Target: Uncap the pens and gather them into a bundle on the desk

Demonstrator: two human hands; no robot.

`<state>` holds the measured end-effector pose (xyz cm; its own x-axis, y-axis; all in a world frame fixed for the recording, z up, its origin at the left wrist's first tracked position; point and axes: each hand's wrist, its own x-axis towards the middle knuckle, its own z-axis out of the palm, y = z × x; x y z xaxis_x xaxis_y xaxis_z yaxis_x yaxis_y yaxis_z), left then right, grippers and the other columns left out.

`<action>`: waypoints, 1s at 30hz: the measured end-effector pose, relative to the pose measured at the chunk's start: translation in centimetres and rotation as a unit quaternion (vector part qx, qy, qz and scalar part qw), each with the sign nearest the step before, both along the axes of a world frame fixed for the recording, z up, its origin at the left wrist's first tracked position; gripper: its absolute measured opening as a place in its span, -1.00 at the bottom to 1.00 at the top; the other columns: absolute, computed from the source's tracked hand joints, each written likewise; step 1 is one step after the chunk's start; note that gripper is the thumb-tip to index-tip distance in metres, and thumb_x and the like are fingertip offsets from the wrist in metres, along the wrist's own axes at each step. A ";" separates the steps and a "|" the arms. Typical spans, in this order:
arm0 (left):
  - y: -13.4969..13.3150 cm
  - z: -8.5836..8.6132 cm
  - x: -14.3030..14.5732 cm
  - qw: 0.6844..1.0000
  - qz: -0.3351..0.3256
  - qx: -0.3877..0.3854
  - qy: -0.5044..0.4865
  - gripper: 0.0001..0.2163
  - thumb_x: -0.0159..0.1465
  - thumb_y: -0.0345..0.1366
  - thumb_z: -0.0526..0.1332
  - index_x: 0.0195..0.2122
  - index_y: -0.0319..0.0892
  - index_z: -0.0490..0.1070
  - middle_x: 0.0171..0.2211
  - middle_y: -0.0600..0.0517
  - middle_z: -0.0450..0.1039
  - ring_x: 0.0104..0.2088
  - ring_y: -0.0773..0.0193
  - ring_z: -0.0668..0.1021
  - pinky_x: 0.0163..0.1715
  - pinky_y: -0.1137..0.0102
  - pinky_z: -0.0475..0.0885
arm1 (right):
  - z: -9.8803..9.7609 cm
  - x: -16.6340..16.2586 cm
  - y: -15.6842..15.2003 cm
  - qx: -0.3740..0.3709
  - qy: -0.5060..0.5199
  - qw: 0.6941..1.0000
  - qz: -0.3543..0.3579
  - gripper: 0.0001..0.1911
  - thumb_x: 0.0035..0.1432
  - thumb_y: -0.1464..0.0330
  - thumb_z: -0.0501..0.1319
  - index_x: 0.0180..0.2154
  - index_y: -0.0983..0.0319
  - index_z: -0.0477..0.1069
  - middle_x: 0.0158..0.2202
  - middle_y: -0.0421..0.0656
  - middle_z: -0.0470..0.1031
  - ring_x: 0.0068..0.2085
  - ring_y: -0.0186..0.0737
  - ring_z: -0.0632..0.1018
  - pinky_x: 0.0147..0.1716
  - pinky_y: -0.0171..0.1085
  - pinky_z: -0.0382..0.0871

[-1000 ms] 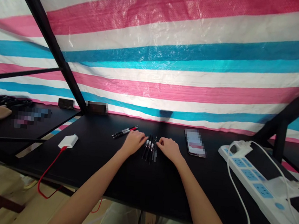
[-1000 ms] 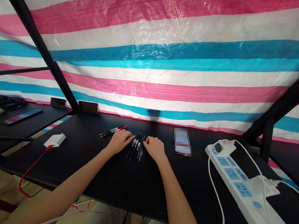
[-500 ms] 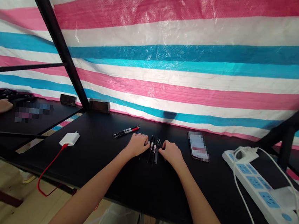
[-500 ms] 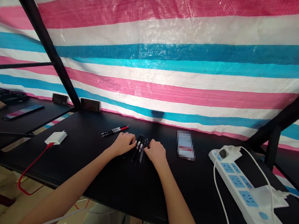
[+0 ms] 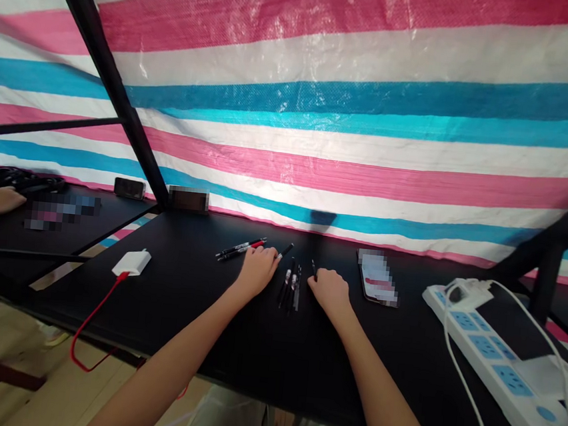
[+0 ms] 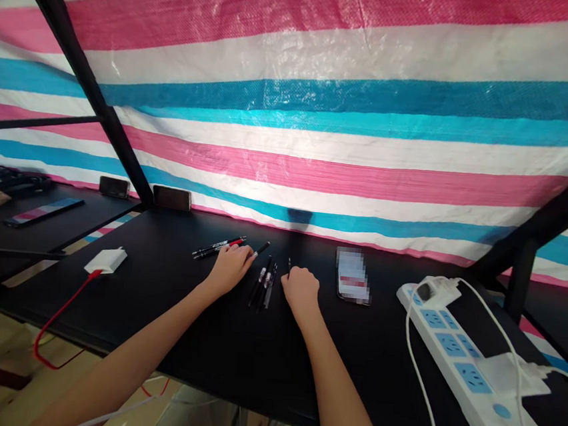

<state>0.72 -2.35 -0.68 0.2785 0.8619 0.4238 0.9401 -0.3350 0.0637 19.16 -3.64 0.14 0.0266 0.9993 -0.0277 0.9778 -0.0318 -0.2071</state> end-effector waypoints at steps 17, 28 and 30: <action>-0.7 0.6 0.8 0.995 -0.095 -0.020 0.007 -0.73 0.32 -0.26 -0.18 -0.23 -0.15 0.28 -0.27 0.02 0.38 -0.23 0.29 0.33 -0.16 0.33 0.07 | -0.7 0.9 1.9 0.070 0.637 0.767 -0.010 -0.56 -0.07 0.11 0.16 -0.23 0.30 0.43 -0.27 -0.01 0.52 -0.42 -0.25 0.52 -0.60 -0.40 0.28; -0.8 0.6 0.8 0.994 -0.108 -0.013 0.012 -0.73 0.32 -0.25 -0.19 -0.23 -0.16 0.27 -0.26 0.03 0.39 -0.24 0.29 0.32 -0.17 0.33 0.07 | -0.9 0.6 1.9 0.057 0.668 0.742 -0.011 -0.61 -0.05 0.12 0.15 -0.28 0.29 0.37 -0.23 -0.02 0.50 -0.43 -0.28 0.53 -0.61 -0.43 0.28; -0.7 0.6 0.8 0.994 -0.106 -0.016 0.010 -0.73 0.32 -0.25 -0.18 -0.23 -0.16 0.28 -0.26 0.03 0.39 -0.24 0.29 0.32 -0.16 0.33 0.07 | -0.9 0.7 2.0 0.057 0.663 0.746 -0.009 -0.61 -0.05 0.12 0.14 -0.28 0.29 0.36 -0.23 -0.02 0.50 -0.45 -0.29 0.53 -0.61 -0.43 0.27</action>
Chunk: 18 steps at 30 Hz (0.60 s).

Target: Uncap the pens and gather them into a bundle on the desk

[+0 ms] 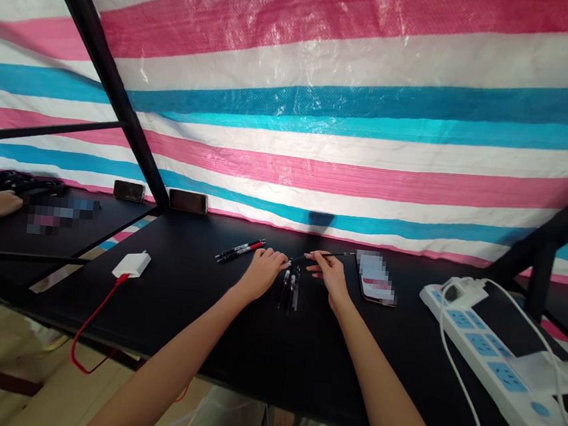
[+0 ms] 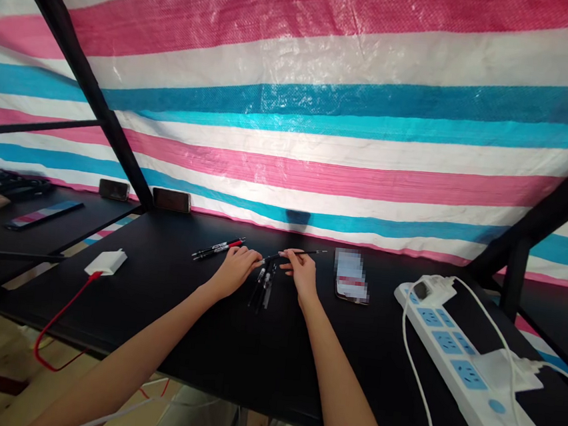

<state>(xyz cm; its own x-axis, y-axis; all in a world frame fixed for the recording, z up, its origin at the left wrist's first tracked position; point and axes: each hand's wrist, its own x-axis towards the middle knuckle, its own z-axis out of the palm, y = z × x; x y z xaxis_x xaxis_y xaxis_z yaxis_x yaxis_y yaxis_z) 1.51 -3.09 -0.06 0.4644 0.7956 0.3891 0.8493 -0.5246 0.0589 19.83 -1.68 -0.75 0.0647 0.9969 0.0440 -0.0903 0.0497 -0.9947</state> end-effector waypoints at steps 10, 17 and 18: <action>-0.2 0.3 0.1 1.000 -0.009 -0.015 -0.013 -0.74 0.32 -0.25 -0.16 -0.24 -0.16 0.29 -0.26 0.02 0.39 -0.23 0.29 0.33 -0.16 0.33 0.08 | -0.5 -0.9 -0.1 0.013 -0.052 0.997 0.051 -0.63 -0.07 0.15 0.16 -0.24 0.24 0.32 -0.29 -0.13 0.46 -0.51 -0.34 0.51 -0.66 -0.46 0.25; 0.0 0.8 -0.1 0.990 0.045 -0.030 -0.128 -0.77 0.30 -0.21 -0.10 -0.22 -0.14 0.29 -0.34 0.08 0.41 -0.25 0.32 0.36 -0.17 0.37 0.12 | 0.0 -1.5 -0.6 0.023 -0.064 0.993 0.094 -0.60 0.01 0.11 0.06 -0.16 0.22 0.25 -0.25 -0.12 0.45 -0.55 -0.40 0.48 -0.68 -0.47 0.22; 0.1 0.9 -0.2 0.988 0.056 -0.030 -0.143 -0.78 0.29 -0.21 -0.09 -0.23 -0.14 0.29 -0.35 0.09 0.41 -0.26 0.32 0.36 -0.17 0.37 0.13 | 0.1 -1.5 -0.7 0.025 -0.066 0.993 0.096 -0.61 0.02 0.11 0.05 -0.18 0.22 0.27 -0.26 -0.12 0.45 -0.55 -0.40 0.48 -0.68 -0.47 0.22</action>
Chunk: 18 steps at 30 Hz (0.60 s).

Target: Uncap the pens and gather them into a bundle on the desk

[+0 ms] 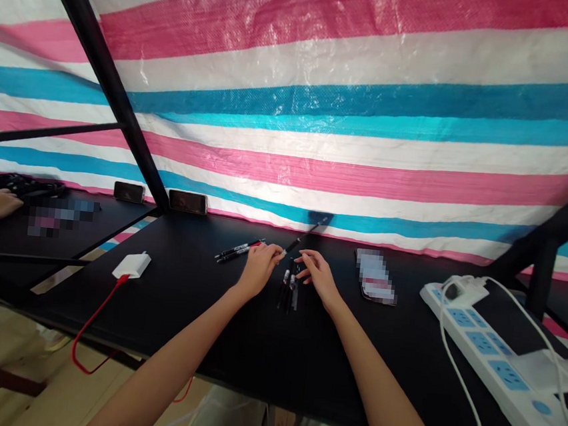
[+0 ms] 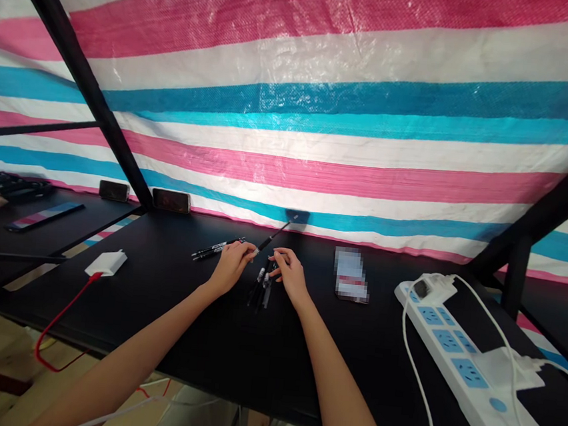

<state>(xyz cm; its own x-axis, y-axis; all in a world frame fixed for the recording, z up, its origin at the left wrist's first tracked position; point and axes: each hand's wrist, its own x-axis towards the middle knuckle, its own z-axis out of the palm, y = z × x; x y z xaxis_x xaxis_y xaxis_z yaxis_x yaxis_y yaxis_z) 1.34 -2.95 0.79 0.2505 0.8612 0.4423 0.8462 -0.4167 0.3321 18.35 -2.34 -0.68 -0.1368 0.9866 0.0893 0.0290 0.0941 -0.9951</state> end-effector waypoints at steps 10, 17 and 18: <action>0.6 0.2 -1.2 0.996 0.083 0.012 -0.011 -0.78 0.27 -0.19 -0.05 -0.21 -0.11 0.31 -0.34 0.05 0.44 -0.27 0.26 0.37 -0.22 0.34 0.14 | 0.3 0.2 -0.1 0.039 -0.018 0.998 -0.039 -0.62 0.04 0.11 0.00 -0.32 0.26 0.37 -0.41 -0.12 0.47 -0.60 -0.40 0.42 -0.67 -0.44 0.20; 1.0 -0.6 -2.5 0.983 0.118 0.047 0.134 -0.77 0.28 -0.22 -0.08 -0.30 -0.13 0.34 -0.33 -0.05 0.40 -0.23 0.15 0.31 -0.23 0.25 0.09 | 0.5 0.5 -0.2 0.047 -0.005 0.996 -0.075 -0.63 0.02 0.12 0.02 -0.37 0.27 0.39 -0.49 -0.14 0.46 -0.63 -0.40 0.38 -0.67 -0.41 0.16; 1.2 -0.8 -2.7 0.980 0.123 0.046 0.151 -0.78 0.27 -0.23 -0.07 -0.31 -0.13 0.34 -0.33 -0.06 0.39 -0.23 0.13 0.30 -0.25 0.24 0.09 | 0.5 0.5 -0.2 0.046 -0.007 0.996 -0.074 -0.64 0.02 0.12 0.02 -0.37 0.26 0.38 -0.49 -0.15 0.46 -0.63 -0.40 0.38 -0.67 -0.41 0.16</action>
<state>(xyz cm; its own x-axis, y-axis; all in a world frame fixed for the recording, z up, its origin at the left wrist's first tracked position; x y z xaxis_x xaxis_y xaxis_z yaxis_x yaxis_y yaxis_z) -1.39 -1.80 -0.02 0.1707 0.8723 0.4583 0.9788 -0.2034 0.0225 18.81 -2.53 -0.20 0.0079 0.9838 0.1788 0.0639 0.1780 -0.9820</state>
